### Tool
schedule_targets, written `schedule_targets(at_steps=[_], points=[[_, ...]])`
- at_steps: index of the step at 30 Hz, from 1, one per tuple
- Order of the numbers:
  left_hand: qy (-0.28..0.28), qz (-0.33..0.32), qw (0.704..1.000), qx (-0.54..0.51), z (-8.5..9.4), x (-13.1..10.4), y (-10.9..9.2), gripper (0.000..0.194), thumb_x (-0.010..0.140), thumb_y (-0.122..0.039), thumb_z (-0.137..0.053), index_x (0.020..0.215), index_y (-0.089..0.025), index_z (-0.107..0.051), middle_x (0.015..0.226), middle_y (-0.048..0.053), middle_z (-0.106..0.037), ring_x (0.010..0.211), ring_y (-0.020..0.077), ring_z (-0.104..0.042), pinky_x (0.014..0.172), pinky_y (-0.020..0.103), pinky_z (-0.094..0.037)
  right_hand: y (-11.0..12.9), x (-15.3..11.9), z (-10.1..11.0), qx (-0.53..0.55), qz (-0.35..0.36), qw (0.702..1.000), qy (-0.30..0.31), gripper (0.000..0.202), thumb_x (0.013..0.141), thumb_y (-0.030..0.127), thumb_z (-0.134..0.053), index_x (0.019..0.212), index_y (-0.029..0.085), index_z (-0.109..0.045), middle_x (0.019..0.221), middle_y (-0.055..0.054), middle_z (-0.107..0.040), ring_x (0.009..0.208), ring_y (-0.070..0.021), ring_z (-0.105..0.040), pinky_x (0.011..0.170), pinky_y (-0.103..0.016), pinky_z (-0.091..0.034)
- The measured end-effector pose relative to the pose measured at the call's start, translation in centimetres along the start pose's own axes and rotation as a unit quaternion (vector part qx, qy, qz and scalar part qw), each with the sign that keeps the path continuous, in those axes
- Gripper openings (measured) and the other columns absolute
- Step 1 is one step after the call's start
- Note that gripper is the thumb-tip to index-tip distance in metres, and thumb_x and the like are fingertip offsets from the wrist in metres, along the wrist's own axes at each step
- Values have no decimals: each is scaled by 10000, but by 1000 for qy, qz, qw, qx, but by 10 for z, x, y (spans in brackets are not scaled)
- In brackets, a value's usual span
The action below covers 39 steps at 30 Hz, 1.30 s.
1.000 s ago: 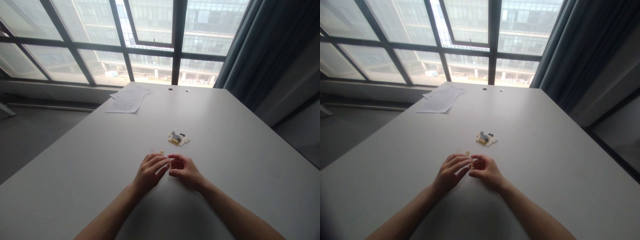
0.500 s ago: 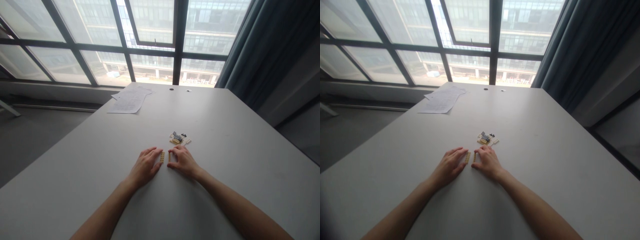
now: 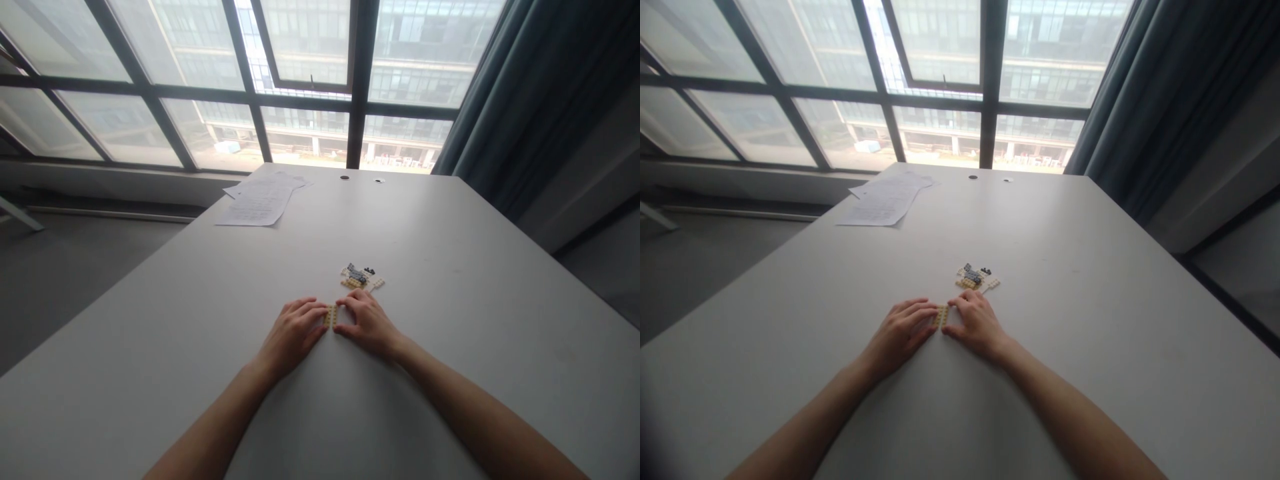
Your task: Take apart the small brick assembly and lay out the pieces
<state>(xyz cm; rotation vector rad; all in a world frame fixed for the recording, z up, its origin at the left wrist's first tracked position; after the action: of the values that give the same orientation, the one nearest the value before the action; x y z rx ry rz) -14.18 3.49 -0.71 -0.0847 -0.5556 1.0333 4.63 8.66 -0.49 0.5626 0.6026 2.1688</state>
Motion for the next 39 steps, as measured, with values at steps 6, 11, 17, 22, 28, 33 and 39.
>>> schedule_targets(at_steps=[6,11,17,22,28,33,39], points=[[-8,-19,1000,7,0,0,0,219,890,-252,-561,1094,-238,-637,1129,49,-674,1131,220,-557,963,406,-434,3,-1,-2,-9,8,1000,-13,384,770,336,-718,1118,196,-636,1034,-74,-571,1058,-232,-494,968,-364,-386],[-5,-28,1000,13,-2,-1,0,224,905,-250,-544,1106,-233,-639,1128,51,-675,1119,223,-558,952,408,-437,2,-2,-1,-13,17,1000,-17,387,775,335,-709,1127,193,-633,1047,-76,-572,1056,-232,-489,975,-367,-385],[-16,-34,999,12,-1,0,-1,224,901,-246,-547,1102,-237,-646,1103,58,-682,1093,214,-576,930,392,-452,3,-3,0,-13,22,1000,-10,382,789,318,-687,1147,198,-625,1049,-78,-570,1056,-233,-486,969,-368,-390],[-7,-29,1000,8,1,1,-2,221,895,-237,-550,1096,-233,-643,1090,60,-683,1068,208,-585,928,385,-453,3,-4,0,-17,28,999,-14,378,797,321,-675,1150,194,-624,1052,-80,-569,1056,-232,-482,974,-370,-387],[-19,-33,999,5,2,1,-3,215,890,-236,-554,1082,-238,-651,1072,63,-684,1048,203,-590,913,373,-459,2,-5,0,-20,29,999,-16,388,796,327,-678,1156,196,-624,1059,-81,-569,1053,-234,-486,974,-373,-391],[-6,-24,1000,9,1,1,-2,234,885,-218,-555,1108,-233,-625,1116,55,-665,1069,203,-573,927,373,-447,2,-5,-1,-6,33,999,-23,405,785,316,-690,1165,194,-621,1064,-80,-581,1065,-233,-492,975,-368,-395],[-19,-14,1000,16,3,0,-4,266,875,-254,-565,1136,-227,-609,1135,80,-641,1026,213,-579,899,378,-463,-9,4,7,-25,-18,994,-108,237,851,251,-595,1074,191,-647,979,-71,-619,967,-216,-540,885,-357,-434]])
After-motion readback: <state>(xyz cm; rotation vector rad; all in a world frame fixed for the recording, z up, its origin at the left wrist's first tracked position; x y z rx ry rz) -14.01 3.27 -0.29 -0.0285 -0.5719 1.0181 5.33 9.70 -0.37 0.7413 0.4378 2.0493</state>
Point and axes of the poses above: each hand's wrist, its own x-axis towards the middle knuckle, its own z-axis out of the back of the hand, y = z × x, the point moved 2 cm from there along x, towards the middle knuckle
